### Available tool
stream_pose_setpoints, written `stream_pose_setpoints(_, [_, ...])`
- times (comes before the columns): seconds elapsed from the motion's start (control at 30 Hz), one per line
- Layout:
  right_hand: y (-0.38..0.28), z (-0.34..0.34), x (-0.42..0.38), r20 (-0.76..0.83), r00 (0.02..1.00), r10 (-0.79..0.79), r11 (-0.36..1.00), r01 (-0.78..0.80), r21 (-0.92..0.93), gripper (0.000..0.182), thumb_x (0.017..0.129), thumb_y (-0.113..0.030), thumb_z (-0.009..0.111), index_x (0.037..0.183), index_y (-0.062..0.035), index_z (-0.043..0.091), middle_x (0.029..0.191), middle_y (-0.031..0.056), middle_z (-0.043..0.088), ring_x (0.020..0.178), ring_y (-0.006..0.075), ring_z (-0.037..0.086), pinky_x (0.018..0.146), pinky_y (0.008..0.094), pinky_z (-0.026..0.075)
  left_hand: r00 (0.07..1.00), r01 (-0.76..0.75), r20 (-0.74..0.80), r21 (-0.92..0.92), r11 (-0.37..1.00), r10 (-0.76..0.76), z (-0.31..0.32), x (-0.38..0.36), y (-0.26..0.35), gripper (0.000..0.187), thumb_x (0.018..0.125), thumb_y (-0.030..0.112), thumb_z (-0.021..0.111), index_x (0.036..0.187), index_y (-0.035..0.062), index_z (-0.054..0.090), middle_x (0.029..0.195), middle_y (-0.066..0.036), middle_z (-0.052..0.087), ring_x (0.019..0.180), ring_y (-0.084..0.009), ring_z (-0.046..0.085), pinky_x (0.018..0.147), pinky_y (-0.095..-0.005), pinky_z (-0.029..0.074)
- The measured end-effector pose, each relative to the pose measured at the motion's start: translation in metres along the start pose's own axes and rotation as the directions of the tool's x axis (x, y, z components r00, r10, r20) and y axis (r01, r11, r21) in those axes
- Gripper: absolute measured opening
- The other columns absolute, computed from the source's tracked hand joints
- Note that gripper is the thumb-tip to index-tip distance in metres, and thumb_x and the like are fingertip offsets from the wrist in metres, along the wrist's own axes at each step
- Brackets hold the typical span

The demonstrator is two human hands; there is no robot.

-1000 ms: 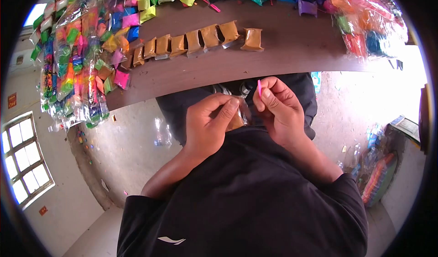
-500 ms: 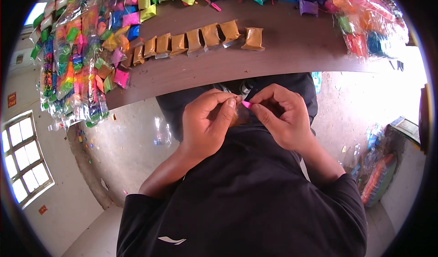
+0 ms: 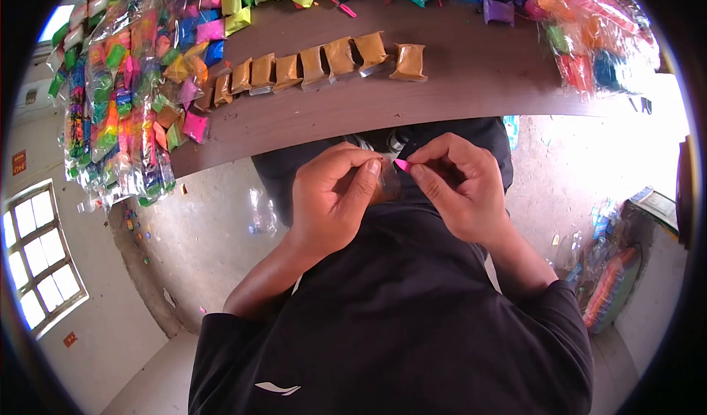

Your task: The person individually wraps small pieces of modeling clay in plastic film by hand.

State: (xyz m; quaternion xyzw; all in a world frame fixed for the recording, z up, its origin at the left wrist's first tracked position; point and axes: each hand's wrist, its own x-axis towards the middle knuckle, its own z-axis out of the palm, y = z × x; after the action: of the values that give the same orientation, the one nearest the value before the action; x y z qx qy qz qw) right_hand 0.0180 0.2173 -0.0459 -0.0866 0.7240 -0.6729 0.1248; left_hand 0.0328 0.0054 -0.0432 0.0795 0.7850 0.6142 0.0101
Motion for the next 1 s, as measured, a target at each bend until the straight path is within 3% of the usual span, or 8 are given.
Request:
stream_pose_setpoints(0.13, [0.002, 0.003, 0.003, -0.024, 0.985, -0.17, 0.979, 0.167, -0.113, 0.002, 0.093, 0.004, 0.069, 0.094, 0.0019, 0.068, 0.071, 0.0026, 0.064, 0.061, 0.0049, 0.054, 0.056, 0.0224, 0.041, 1.0, -0.02, 0.014, 0.051, 0.998, 0.02, -0.001, 0.0, -0.001, 0.01, 0.099, 0.001, 0.065, 0.1, -0.0068, 0.071, 0.084, -0.009, 0.067, 0.071, -0.0102, 0.06, 0.064, -0.0248, 0.047])
stream_pose_setpoints(0.37, [0.0, 0.0, 0.003, 0.014, 0.983, -0.185, 0.972, 0.185, -0.143, 0.005, 0.092, 0.005, 0.069, 0.095, 0.002, 0.07, 0.075, 0.004, 0.066, 0.062, 0.007, 0.057, 0.058, 0.0232, 0.043, 1.0, -0.018, 0.013, 0.064, 0.998, 0.018, -0.001, 0.001, 0.0, 0.009, 0.099, 0.001, 0.065, 0.098, -0.0068, 0.07, 0.082, -0.009, 0.066, 0.069, -0.0111, 0.059, 0.063, -0.0253, 0.046])
stream_pose_setpoints(0.43, [-0.003, -0.002, 0.002, 0.046, 0.992, -0.115, 0.983, 0.12, -0.141, 0.01, 0.087, 0.005, 0.07, 0.097, 0.0025, 0.069, 0.078, 0.0148, 0.07, 0.069, 0.0211, 0.072, 0.064, 0.0301, 0.055, 1.0, -0.026, 0.019, 0.072, 0.997, 0.025, -0.001, 0.001, 0.0, 0.009, 0.099, 0.001, 0.065, 0.097, -0.0068, 0.07, 0.082, -0.009, 0.066, 0.069, -0.0112, 0.059, 0.062, -0.0253, 0.046])
stream_pose_setpoints(0.67, [-0.001, 0.001, 0.002, 0.025, 0.986, -0.165, 0.973, 0.167, -0.159, 0.009, 0.087, 0.004, 0.07, 0.095, 0.0023, 0.069, 0.078, 0.0157, 0.069, 0.068, 0.0209, 0.072, 0.064, 0.0306, 0.055, 0.999, -0.04, 0.036, 0.096, 0.995, 0.036, -0.001, 0.002, 0.003, 0.008, 0.098, 0.0, 0.065, 0.097, -0.0066, 0.07, 0.08, -0.009, 0.066, 0.067, -0.0118, 0.059, 0.06, -0.0258, 0.046])
stream_pose_setpoints(0.73, [-0.001, 0.001, 0.001, 0.073, 0.994, -0.078, 0.992, 0.084, -0.09, 0.003, 0.094, 0.003, 0.068, 0.097, 0.0029, 0.068, 0.083, 0.006, 0.069, 0.074, 0.0081, 0.064, 0.068, 0.0226, 0.05, 0.999, -0.026, 0.047, 0.096, 0.995, 0.021, 0.0, 0.001, 0.005, 0.008, 0.098, 0.0, 0.065, 0.097, -0.0064, 0.07, 0.08, -0.01, 0.066, 0.066, -0.0125, 0.06, 0.06, -0.0261, 0.046])
stream_pose_setpoints(0.77, [0.001, 0.004, 0.001, 0.072, 0.994, -0.078, 0.992, 0.085, -0.09, 0.003, 0.094, 0.003, 0.068, 0.097, 0.0029, 0.068, 0.083, 0.006, 0.069, 0.074, 0.0081, 0.064, 0.068, 0.0226, 0.05, 0.998, -0.013, 0.056, 0.097, 0.995, 0.007, 0.0, 0.001, 0.006, 0.008, 0.098, 0.0, 0.065, 0.098, -0.0063, 0.07, 0.08, -0.01, 0.066, 0.066, -0.0131, 0.06, 0.059, -0.0265, 0.046])
stream_pose_setpoints(0.83, [0.01, 0.01, -0.002, 0.04, 0.992, 0.123, 0.96, -0.129, 0.25, 0.005, 0.096, -0.001, 0.067, 0.099, 0.0026, 0.065, 0.085, 0.0031, 0.067, 0.076, 0.0077, 0.063, 0.07, 0.0239, 0.05, 0.999, -0.002, 0.039, 0.081, 0.997, -0.002, 0.003, -0.001, 0.006, 0.008, 0.098, 0.0, 0.065, 0.098, -0.0061, 0.07, 0.08, -0.011, 0.066, 0.066, -0.0149, 0.061, 0.059, -0.0271, 0.046])
stream_pose_setpoints(1.0, [0.019, 0.012, -0.002, 0.157, 0.961, 0.228, 0.831, -0.276, 0.483, 0.006, 0.101, -0.006, 0.066, 0.102, -0.0003, 0.064, 0.091, -0.0024, 0.063, 0.081, 0.0042, 0.057, 0.072, 0.0212, 0.047, 0.999, -0.053, 0.011, 0.136, 0.989, 0.052, 0.005, -0.002, 0.006, 0.008, 0.097, -0.001, 0.066, 0.101, -0.0055, 0.071, 0.08, -0.013, 0.066, 0.065, -0.0201, 0.062, 0.059, -0.0289, 0.047])
